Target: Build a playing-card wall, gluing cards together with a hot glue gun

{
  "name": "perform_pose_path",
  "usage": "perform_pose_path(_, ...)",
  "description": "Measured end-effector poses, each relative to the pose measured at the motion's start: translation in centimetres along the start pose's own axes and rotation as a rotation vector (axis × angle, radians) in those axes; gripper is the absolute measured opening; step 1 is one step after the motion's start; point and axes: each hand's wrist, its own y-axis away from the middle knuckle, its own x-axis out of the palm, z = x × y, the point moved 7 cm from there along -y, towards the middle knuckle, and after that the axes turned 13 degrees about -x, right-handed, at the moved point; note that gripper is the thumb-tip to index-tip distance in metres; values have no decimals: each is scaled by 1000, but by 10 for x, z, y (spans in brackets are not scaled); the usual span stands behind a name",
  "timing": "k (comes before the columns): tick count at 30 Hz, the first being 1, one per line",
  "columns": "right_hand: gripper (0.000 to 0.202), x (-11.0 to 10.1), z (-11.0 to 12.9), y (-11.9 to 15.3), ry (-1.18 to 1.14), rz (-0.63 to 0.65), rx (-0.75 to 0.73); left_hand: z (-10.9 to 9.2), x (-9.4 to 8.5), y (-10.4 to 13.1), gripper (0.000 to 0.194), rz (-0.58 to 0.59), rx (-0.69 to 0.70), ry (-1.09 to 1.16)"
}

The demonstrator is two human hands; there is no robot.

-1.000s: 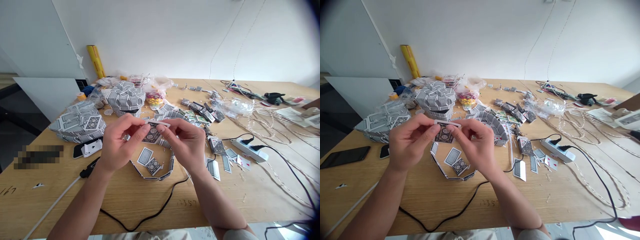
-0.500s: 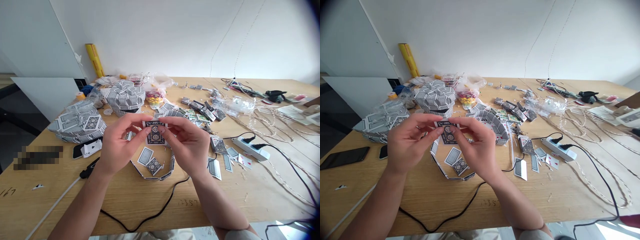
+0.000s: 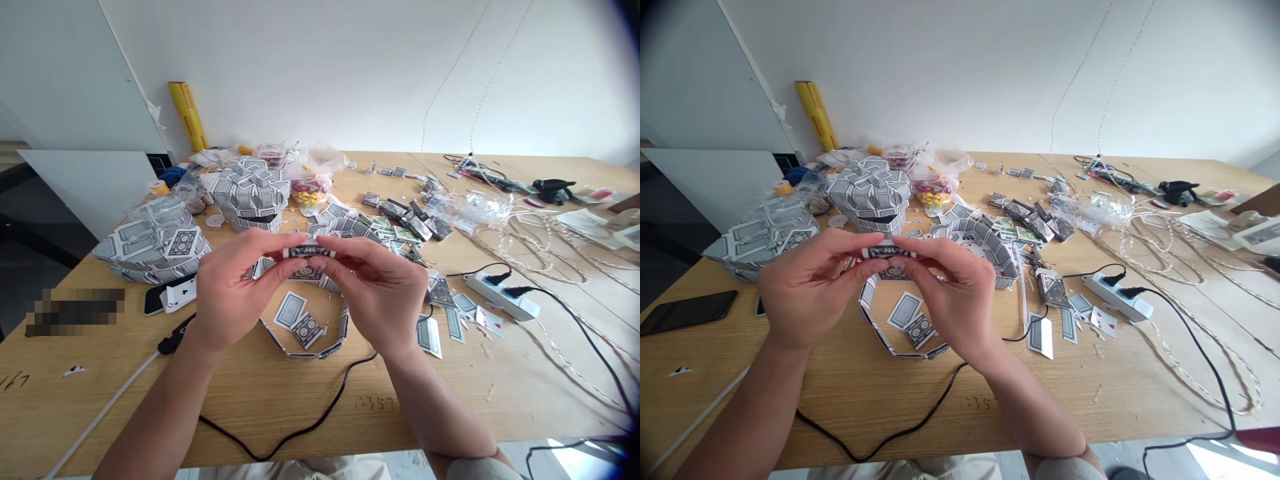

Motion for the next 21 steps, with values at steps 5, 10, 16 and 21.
perform_pose_path(5,25,-1,3,-2,90,48,-72,-8,-3,2,37,-36,70,-92)
perform_pose_path(10,25,-2,6,-2,157,50,-129,-10,-3,1,34,-57,114,-97)
perform_pose_path(16,26,-2,7,-1,170,50,-142,-11,-3,1,30,-69,143,-92)
perform_pose_path(21,23,-2,7,0,191,48,-148,-10,-2,2,28,-75,140,-91)
